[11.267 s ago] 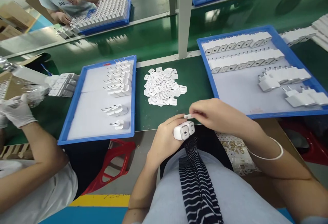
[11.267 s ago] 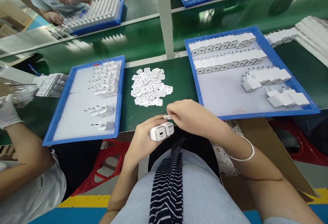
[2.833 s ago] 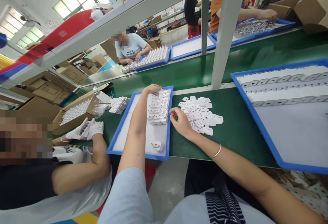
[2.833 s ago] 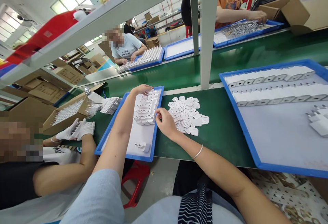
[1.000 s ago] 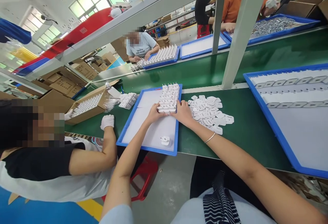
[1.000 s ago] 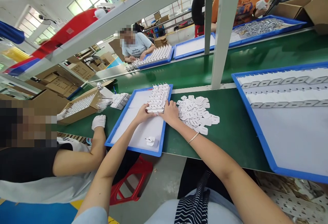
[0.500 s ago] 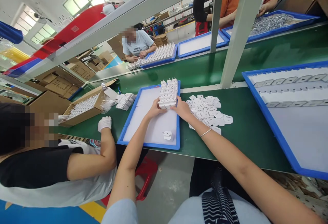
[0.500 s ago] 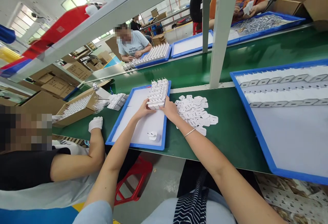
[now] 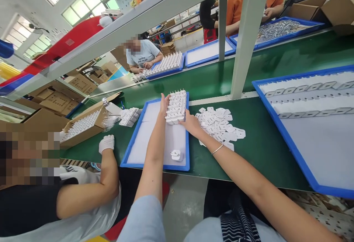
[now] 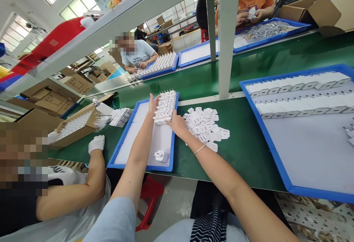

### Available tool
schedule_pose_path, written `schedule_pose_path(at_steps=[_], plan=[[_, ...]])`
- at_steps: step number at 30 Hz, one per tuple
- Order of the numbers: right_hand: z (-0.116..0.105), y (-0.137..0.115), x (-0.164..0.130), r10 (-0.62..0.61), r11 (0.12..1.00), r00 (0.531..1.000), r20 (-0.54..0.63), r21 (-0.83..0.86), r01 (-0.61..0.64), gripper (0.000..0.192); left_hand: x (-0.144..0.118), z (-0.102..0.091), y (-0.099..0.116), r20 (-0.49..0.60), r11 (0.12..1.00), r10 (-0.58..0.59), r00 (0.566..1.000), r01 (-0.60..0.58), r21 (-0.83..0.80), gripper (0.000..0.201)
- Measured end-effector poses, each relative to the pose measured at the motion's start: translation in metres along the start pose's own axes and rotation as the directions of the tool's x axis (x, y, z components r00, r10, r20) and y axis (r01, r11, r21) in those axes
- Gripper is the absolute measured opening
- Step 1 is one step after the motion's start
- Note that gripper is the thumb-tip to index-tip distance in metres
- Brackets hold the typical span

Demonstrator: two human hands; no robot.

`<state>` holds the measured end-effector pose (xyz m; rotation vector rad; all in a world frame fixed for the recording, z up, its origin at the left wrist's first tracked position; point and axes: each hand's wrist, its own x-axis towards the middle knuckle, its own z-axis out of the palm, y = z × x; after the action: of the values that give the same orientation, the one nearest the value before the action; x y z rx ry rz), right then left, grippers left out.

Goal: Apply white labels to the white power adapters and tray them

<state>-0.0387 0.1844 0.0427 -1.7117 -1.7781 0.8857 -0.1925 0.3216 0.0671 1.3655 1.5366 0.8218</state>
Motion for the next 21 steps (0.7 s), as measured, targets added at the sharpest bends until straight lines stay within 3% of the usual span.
schedule_pose_path(at_steps=[3,6,11,14,16,19,21], plan=[[-0.001,0.000,0.000,0.005,1.000,1.000,0.005,0.010,-0.005,0.067,0.000,0.002,0.002,-0.041,0.999,0.014,0.999,-0.015,-0.028,0.086],[-0.001,0.000,0.000,0.021,1.000,1.000,0.007,0.021,-0.021,0.070,-0.003,0.000,0.006,-0.096,0.999,0.032,0.995,-0.036,-0.037,0.072],[-0.005,0.002,0.000,0.029,0.998,0.998,0.052,0.054,-0.032,0.092,-0.027,-0.021,0.014,-0.216,0.997,0.071,0.974,-0.074,-0.007,0.050],[-0.010,0.004,-0.001,0.002,0.997,0.995,0.101,0.072,-0.009,0.091,-0.074,-0.042,0.008,-0.236,0.996,0.083,0.968,-0.072,0.053,0.045],[-0.013,0.004,-0.003,-0.007,0.998,0.991,0.131,0.065,-0.002,0.077,-0.120,-0.049,-0.001,-0.223,0.991,0.099,0.970,-0.077,0.106,0.041],[-0.020,-0.002,-0.008,-0.005,1.000,0.988,0.153,0.031,0.000,0.048,-0.195,-0.044,-0.020,-0.240,0.983,0.112,0.964,-0.072,0.169,0.048],[-0.026,-0.009,-0.015,-0.001,1.000,0.986,0.164,0.010,-0.001,0.039,-0.236,-0.036,-0.036,-0.283,0.980,0.107,0.953,-0.053,0.193,0.055]])
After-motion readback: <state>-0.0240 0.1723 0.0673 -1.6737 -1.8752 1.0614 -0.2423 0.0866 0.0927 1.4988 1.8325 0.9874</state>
